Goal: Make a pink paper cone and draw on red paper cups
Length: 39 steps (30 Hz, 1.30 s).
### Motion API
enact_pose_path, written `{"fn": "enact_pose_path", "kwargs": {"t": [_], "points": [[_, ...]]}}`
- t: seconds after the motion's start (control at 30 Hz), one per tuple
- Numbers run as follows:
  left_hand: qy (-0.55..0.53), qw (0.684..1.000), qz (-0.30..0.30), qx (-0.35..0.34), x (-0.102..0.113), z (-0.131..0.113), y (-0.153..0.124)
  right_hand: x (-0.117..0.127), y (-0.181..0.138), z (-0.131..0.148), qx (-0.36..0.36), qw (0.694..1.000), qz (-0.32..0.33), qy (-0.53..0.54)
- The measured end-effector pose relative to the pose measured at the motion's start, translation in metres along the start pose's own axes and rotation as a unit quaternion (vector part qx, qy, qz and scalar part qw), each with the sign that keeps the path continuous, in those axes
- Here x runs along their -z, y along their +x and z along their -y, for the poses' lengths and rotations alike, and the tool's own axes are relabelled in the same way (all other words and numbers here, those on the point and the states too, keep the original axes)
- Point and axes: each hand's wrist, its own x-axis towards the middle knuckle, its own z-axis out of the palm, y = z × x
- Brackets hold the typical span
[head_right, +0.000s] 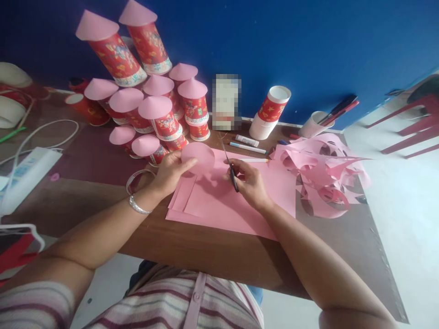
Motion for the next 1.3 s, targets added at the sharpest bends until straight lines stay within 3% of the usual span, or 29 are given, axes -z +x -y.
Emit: {"fn": "enact_pose_path", "kwargs": {"t": [0.2, 0.33, 0.6, 0.87, 1.0, 1.3], "points": [[-0.004, 0.999, -0.004, -0.044, 0.004, 0.004, 0.006, 0.021, 0.009, 0.007, -0.002, 0.987, 0.088, -0.135], [-0.018, 0.999, -0.008, -0.041, 0.003, 0.005, 0.006, 0.026, 0.011, 0.012, 0.002, 0.978, 0.135, -0.161], [-0.154, 0.985, 0.053, 0.054, -0.002, 0.000, 0.006, 0.016, 0.009, 0.001, -0.052, 0.988, 0.115, -0.086], [-0.210, 0.971, 0.059, 0.095, -0.003, -0.004, 0.005, 0.011, 0.008, -0.007, -0.039, 0.990, 0.108, -0.079], [-0.182, 0.979, 0.066, 0.064, -0.004, -0.005, 0.005, 0.013, 0.008, -0.005, -0.040, 0.990, 0.106, -0.081], [-0.085, 0.995, 0.048, -0.022, 0.003, 0.001, 0.007, 0.014, 0.003, 0.013, -0.016, 0.972, 0.195, -0.130]]}}
